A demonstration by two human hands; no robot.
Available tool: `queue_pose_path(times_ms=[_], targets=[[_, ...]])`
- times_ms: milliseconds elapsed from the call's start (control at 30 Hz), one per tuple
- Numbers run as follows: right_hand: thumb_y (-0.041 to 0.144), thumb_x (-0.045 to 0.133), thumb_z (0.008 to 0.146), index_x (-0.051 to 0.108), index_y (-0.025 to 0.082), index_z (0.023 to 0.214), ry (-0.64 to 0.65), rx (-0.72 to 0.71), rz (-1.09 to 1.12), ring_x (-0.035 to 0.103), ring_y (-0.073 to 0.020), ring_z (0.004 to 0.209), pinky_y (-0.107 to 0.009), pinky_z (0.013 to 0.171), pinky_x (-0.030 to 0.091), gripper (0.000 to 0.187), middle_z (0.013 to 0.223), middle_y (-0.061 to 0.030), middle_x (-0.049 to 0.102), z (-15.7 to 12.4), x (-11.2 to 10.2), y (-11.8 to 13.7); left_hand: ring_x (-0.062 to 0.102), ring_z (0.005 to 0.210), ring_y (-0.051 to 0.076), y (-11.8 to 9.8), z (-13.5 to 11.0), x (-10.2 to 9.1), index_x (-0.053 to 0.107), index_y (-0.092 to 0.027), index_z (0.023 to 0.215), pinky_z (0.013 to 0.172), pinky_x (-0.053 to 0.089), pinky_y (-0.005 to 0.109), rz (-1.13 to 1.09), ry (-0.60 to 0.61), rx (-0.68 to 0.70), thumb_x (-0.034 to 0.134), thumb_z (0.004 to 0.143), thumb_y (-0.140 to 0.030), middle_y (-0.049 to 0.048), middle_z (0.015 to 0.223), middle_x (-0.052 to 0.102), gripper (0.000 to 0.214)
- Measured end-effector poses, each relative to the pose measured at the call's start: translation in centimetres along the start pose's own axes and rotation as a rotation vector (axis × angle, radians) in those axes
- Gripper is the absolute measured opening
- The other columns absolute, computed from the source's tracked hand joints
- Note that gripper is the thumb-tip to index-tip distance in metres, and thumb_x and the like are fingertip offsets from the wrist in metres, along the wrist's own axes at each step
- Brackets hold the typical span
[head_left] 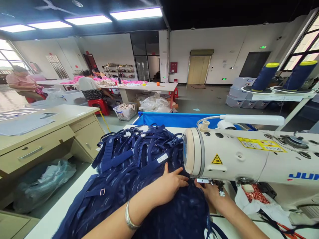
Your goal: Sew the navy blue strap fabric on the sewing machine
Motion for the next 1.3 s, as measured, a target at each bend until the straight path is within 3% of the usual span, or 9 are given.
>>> queue_pose_path(times_ms=[400, 567, 700, 900, 1100, 1300], targets=[[0.043, 0.047, 0.094, 0.078, 0.025, 0.096, 0.17, 0.024, -0.268, 0.069, -0.0354, 0.091, -0.044, 0.083, 0.053, 0.036, 0.095, -0.0109, 0.075, 0.3, -0.8, 2.7, 0.034, 0.147, 0.032, -0.2, -0.1, -0.7, 0.065, -0.03, 0.124, 0.108, -0.008, 0.081, -0.005, 0.012, 0.048, 0.039, 0.075, 0.008, 0.0021, 0.141, 0.062, 0.068], [0.04, 0.048, 0.094, 0.077, 0.027, 0.094, 0.147, 0.023, -0.305, 0.069, -0.0325, 0.09, -0.041, 0.082, 0.052, 0.032, 0.095, -0.0086, 0.075, 0.1, -0.8, 3.0, 0.032, 0.148, 0.032, -0.4, -0.2, -0.8, 0.063, -0.03, 0.129, 0.108, -0.005, 0.082, 0.009, 0.02, 0.035, 0.038, 0.076, 0.007, 0.0028, 0.143, 0.06, 0.07], [0.04, 0.052, 0.092, 0.075, 0.028, 0.089, 0.105, 0.02, -0.254, 0.07, -0.0289, 0.085, -0.038, 0.084, 0.052, 0.027, 0.088, -0.0056, 0.075, 0.1, -0.3, 2.3, 0.032, 0.148, 0.033, -0.2, -0.3, -0.5, 0.064, -0.028, 0.129, 0.107, -0.007, 0.082, 0.013, 0.017, 0.029, 0.04, 0.076, 0.006, 0.0043, 0.145, 0.059, 0.068], [0.039, 0.055, 0.09, 0.074, 0.028, 0.09, 0.059, -0.019, -0.193, 0.068, -0.0316, 0.099, -0.042, 0.096, 0.049, 0.022, 0.095, -0.0056, 0.075, 0.2, 0.3, 1.3, 0.034, 0.147, 0.034, -0.2, -0.3, -0.4, 0.065, -0.028, 0.128, 0.106, -0.007, 0.083, 0.025, 0.014, 0.022, 0.041, 0.076, 0.006, 0.0044, 0.144, 0.059, 0.067], [0.04, 0.049, 0.09, 0.074, 0.029, 0.088, 0.092, -0.013, -0.152, 0.069, -0.0301, 0.094, -0.039, 0.089, 0.052, 0.027, 0.095, -0.0054, 0.076, 0.5, 0.2, 1.7, 0.035, 0.147, 0.033, -0.2, -0.2, -0.4, 0.062, -0.028, 0.133, 0.106, -0.006, 0.084, 0.021, 0.014, 0.014, 0.039, 0.076, 0.006, 0.004, 0.145, 0.058, 0.07], [0.042, 0.046, 0.09, 0.074, 0.026, 0.086, 0.11, -0.019, -0.108, 0.068, -0.0285, 0.089, -0.038, 0.089, 0.051, 0.032, 0.093, -0.0063, 0.076, 0.6, 0.1, 1.8, 0.036, 0.146, 0.031, 0.3, 0.0, 0.1, 0.061, -0.028, 0.133, 0.108, -0.014, 0.079, 0.002, -0.018, 0.036, 0.04, 0.075, 0.006, 0.0028, 0.143, 0.06, 0.071]])
Point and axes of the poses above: each hand's wrist, its own z-axis towards the middle knuckle, its own x-axis out of the palm, y = z × x, the point moved 4 cm from there along z, towards the middle knuckle
